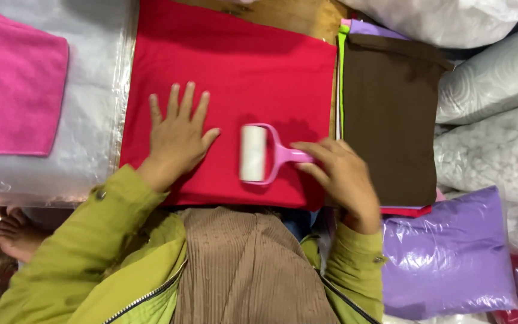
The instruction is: Using a lint roller to remove lint from a red pillowcase and then folding it.
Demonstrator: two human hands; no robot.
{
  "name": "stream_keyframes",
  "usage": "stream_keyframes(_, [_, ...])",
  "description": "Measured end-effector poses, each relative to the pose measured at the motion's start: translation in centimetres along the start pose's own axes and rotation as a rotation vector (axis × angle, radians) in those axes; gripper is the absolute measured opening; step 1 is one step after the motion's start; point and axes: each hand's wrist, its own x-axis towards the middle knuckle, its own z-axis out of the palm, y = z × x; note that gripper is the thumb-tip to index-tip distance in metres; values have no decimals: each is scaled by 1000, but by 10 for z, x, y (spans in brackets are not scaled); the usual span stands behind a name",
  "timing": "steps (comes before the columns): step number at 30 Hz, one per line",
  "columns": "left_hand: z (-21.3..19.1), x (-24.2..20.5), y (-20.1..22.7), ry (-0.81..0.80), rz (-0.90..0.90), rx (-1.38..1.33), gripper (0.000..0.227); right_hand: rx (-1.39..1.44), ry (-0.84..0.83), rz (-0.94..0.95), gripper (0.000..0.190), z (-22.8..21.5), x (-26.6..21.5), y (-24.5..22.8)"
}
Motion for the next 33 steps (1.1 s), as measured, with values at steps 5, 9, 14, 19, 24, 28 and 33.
stream_keyframes(5, [-25, -24, -38, -56, -152, 129, 82, -56, -28, 230, 36, -42, -20, 62])
stream_keyframes(9, [-30, 11, -1, 0, -26, -22, 75, -32, -1, 66, 37, -22, 24, 34])
stream_keyframes(14, [0, 65, -31, -95, 55, 10, 80, -55, 71, -98, 37, -4, 73, 52])
stream_keyframes(19, [-21, 58, -68, 114, 36, 114, 81, -275, 63, 55, 38, -45, 39, 125])
stream_keyframes(24, [-6, 126, -24, 36, 134, 73, 82, -44, 59, -77, 38, -17, 124, 44])
stream_keyframes(28, [12, 120, -74, 191, 197, 342, 84, -58, 30, -38, 41, -28, 122, 101])
stream_keyframes(33, [-10, 131, -58, 32, 118, 105, 80, -148, 81, -18, 41, -39, 125, 104])
